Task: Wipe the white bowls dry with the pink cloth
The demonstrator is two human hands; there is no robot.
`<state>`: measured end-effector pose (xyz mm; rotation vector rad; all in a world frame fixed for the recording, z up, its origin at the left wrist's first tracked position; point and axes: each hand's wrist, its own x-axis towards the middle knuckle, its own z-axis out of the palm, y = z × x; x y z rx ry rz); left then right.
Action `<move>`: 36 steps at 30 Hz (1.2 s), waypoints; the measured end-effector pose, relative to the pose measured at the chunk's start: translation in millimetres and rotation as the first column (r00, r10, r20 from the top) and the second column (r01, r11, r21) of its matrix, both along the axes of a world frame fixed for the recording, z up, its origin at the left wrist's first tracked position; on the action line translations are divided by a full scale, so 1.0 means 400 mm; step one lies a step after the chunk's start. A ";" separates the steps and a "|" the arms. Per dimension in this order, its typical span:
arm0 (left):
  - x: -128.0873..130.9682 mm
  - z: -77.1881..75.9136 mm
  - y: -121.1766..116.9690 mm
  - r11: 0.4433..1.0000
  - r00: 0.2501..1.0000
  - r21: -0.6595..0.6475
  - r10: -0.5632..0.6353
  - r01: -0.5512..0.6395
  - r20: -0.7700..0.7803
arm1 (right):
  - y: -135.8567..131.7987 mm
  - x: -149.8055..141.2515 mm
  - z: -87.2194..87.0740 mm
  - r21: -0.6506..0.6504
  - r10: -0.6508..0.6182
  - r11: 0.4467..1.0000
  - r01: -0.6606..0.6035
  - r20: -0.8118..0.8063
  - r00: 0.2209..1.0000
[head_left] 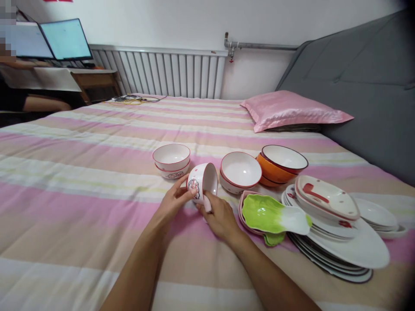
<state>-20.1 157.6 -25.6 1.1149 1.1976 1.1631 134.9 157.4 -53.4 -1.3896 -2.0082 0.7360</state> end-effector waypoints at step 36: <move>-0.013 -0.004 -0.001 0.975 0.942 0.221 0.067 0.008 -0.328 | -0.032 -0.014 0.014 0.086 0.203 0.970 -0.226 0.215 0.955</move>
